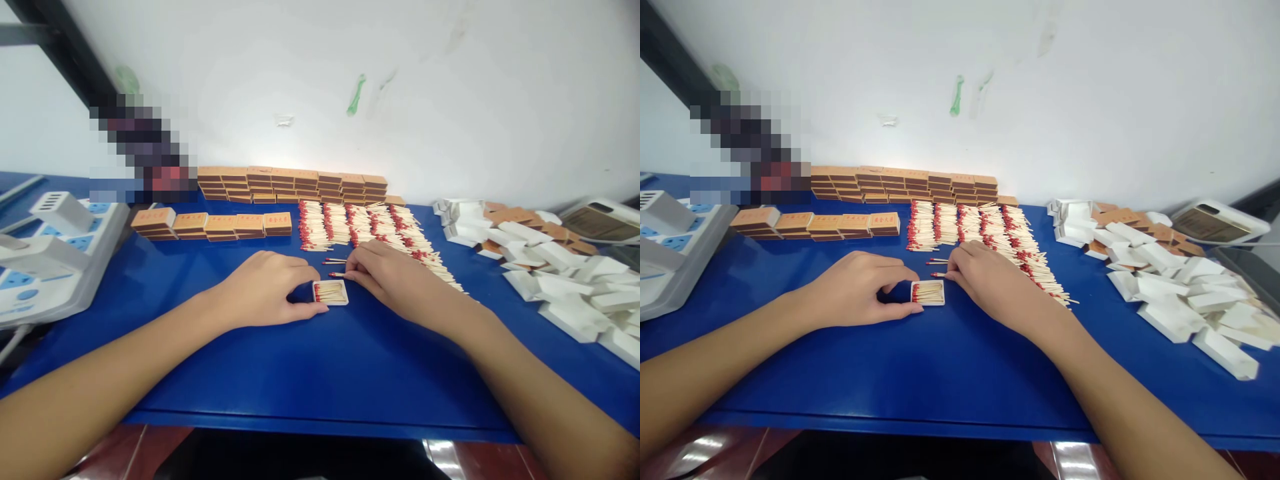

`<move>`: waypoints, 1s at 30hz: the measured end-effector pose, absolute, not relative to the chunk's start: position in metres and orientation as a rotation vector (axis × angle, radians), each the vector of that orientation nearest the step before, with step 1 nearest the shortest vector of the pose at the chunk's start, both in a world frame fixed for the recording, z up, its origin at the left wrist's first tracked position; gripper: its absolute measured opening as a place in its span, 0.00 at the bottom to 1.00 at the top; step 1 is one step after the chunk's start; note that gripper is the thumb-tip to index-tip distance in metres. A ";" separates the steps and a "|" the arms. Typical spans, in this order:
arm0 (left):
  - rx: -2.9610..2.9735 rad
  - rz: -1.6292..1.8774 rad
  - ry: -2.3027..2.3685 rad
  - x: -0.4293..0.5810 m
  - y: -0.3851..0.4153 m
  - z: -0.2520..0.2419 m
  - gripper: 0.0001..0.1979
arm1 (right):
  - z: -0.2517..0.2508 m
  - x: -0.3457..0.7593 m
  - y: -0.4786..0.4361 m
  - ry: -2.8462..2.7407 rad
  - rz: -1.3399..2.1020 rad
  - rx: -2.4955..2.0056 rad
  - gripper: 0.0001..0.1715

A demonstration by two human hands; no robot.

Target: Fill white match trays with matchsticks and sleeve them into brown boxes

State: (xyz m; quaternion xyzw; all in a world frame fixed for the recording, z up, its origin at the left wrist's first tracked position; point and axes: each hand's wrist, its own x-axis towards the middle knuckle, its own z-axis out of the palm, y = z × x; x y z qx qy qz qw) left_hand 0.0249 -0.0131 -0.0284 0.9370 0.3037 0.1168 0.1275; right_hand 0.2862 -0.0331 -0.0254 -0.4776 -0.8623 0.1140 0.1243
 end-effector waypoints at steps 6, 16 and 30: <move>2.728 0.347 0.894 0.024 -0.013 -0.029 0.18 | -0.019 0.285 -0.040 -2.480 0.348 -1.351 0.08; 2.740 0.334 0.893 0.024 -0.012 -0.031 0.18 | -0.025 0.267 -0.048 -2.612 0.133 -1.152 0.08; 2.731 0.356 0.888 0.024 -0.012 -0.032 0.17 | -0.028 0.267 -0.045 -2.565 0.086 -1.096 0.08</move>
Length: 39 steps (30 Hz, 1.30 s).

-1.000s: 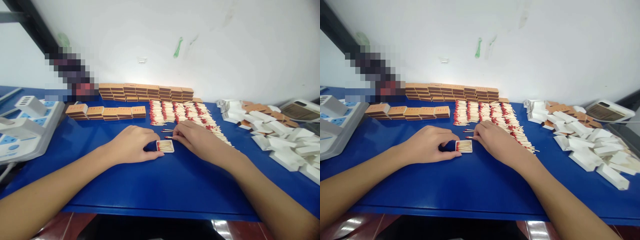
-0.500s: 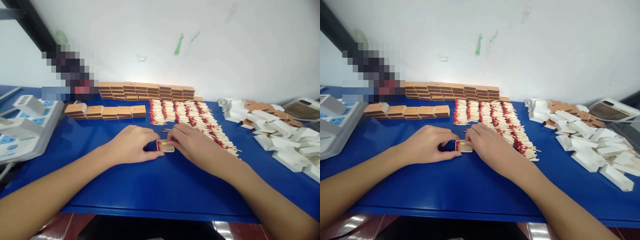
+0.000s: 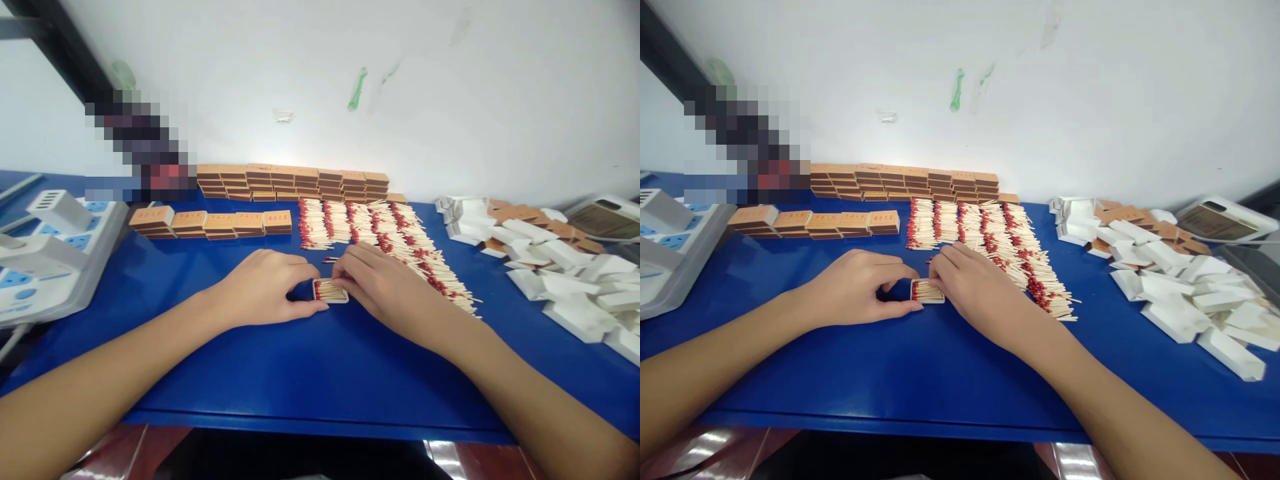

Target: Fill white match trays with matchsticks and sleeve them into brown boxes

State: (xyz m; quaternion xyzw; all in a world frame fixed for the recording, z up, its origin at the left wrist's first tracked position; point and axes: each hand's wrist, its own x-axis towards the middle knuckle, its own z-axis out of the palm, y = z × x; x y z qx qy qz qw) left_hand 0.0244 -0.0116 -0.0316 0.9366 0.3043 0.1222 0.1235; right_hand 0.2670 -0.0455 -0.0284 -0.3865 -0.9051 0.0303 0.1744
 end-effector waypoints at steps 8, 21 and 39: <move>2.737 0.367 0.893 0.024 -0.012 -0.032 0.17 | -0.026 0.263 -0.050 -2.607 0.110 -1.084 0.09; 2.739 0.359 0.869 0.025 -0.014 -0.031 0.17 | -0.036 0.279 -0.032 -2.423 -0.016 -1.243 0.04; 2.719 0.411 1.010 0.024 -0.010 -0.031 0.18 | -0.028 0.273 -0.032 -2.546 -0.045 -1.172 0.08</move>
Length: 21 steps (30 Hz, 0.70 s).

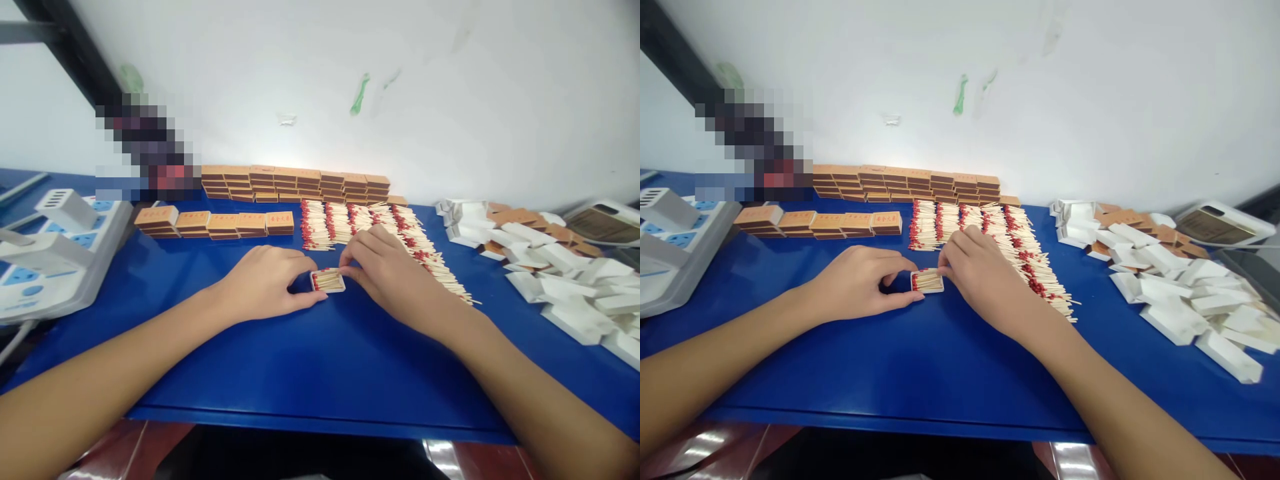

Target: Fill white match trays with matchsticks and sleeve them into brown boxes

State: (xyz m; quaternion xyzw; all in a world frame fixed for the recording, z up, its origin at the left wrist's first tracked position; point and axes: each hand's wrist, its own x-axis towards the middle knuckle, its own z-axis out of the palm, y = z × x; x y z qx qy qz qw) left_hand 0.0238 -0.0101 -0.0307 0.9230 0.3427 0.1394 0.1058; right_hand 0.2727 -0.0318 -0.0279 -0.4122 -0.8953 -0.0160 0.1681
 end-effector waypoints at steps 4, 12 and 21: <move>2.742 0.400 1.009 0.025 -0.010 -0.031 0.19 | -0.029 0.264 -0.039 -2.614 -0.002 -1.175 0.10; 2.739 0.392 1.006 0.025 -0.012 -0.029 0.19 | -0.030 0.258 -0.043 -2.543 0.124 -1.178 0.11; 2.736 0.405 0.978 0.025 -0.011 -0.030 0.18 | -0.029 0.258 -0.044 -2.461 0.277 -1.127 0.08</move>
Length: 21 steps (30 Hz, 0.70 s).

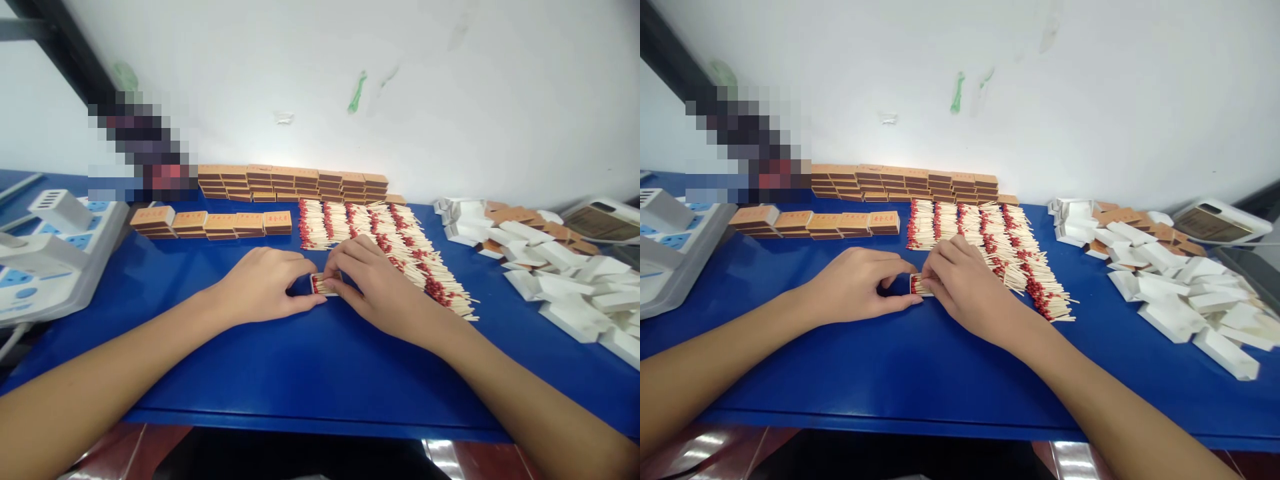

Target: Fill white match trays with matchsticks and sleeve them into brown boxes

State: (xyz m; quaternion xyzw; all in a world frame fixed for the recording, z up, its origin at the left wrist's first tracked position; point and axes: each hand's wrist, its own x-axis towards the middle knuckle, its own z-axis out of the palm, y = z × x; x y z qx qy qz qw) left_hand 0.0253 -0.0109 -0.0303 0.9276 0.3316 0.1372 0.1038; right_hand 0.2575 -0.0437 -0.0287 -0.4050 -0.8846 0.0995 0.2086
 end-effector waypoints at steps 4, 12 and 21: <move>2.725 0.386 0.951 0.025 -0.012 -0.031 0.17 | -0.028 0.263 -0.037 -2.368 0.199 -1.116 0.06; 2.747 0.387 0.803 0.025 -0.015 -0.031 0.16 | -0.043 0.261 -0.009 -2.385 0.103 -1.129 0.12; 2.746 0.351 0.830 0.024 -0.015 -0.029 0.15 | -0.046 0.256 -0.004 -2.411 0.089 -1.197 0.07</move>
